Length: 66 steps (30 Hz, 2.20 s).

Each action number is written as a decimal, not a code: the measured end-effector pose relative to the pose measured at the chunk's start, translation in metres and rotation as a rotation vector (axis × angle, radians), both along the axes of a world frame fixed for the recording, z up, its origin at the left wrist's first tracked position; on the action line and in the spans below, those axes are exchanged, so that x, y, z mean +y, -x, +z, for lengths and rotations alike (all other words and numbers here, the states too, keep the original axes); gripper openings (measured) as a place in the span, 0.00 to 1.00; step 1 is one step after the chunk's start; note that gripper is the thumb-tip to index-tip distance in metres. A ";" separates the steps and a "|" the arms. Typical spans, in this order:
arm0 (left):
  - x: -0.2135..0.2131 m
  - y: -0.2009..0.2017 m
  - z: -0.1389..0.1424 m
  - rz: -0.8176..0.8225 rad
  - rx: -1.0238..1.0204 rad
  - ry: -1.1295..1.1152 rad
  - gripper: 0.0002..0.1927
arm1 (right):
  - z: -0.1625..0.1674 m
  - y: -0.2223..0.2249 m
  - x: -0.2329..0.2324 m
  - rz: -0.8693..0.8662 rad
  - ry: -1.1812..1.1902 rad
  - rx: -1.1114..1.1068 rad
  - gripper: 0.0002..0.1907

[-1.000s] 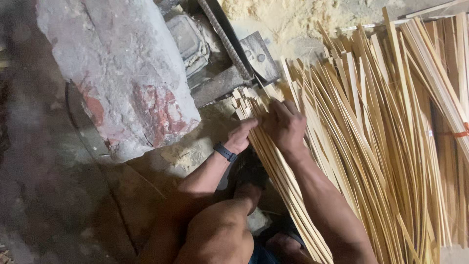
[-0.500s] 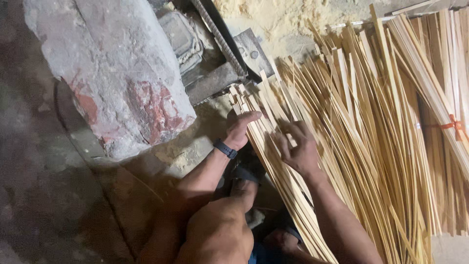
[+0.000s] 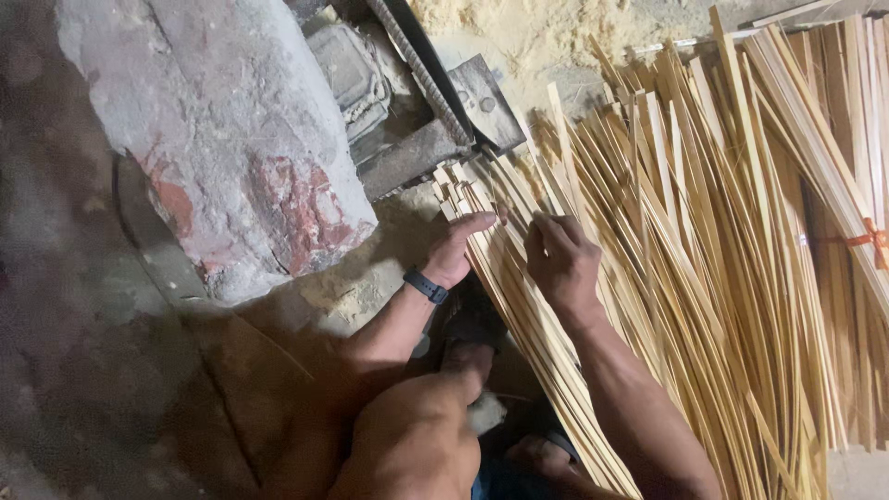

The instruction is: The person feeds thin wooden sticks into a stationary blade machine to shave their edges. They handle the sticks by hand, feeding them one by one or in small groups, and collect the finished pieces into a bundle.

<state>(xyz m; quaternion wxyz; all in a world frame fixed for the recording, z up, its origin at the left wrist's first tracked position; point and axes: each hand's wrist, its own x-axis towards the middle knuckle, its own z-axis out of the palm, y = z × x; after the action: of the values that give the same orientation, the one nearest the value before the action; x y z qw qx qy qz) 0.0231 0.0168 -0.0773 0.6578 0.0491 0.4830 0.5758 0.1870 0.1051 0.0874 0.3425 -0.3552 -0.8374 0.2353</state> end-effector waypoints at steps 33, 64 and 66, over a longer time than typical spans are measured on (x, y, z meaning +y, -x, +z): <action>0.001 -0.001 0.028 0.139 -0.183 -0.057 0.14 | -0.003 0.005 0.005 0.002 0.058 -0.123 0.05; 0.001 0.003 0.043 0.007 -0.173 -0.152 0.19 | -0.003 -0.039 -0.019 0.068 0.661 0.112 0.08; 0.001 0.003 0.043 0.016 -0.161 -0.156 0.19 | -0.006 -0.039 -0.015 0.069 0.727 -0.018 0.08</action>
<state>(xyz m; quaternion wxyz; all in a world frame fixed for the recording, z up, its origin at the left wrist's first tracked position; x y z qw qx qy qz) 0.0200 0.0178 -0.0343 0.6840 0.0497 0.3828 0.6189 0.2260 0.0902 0.0817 0.1781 -0.4272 -0.7135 0.5260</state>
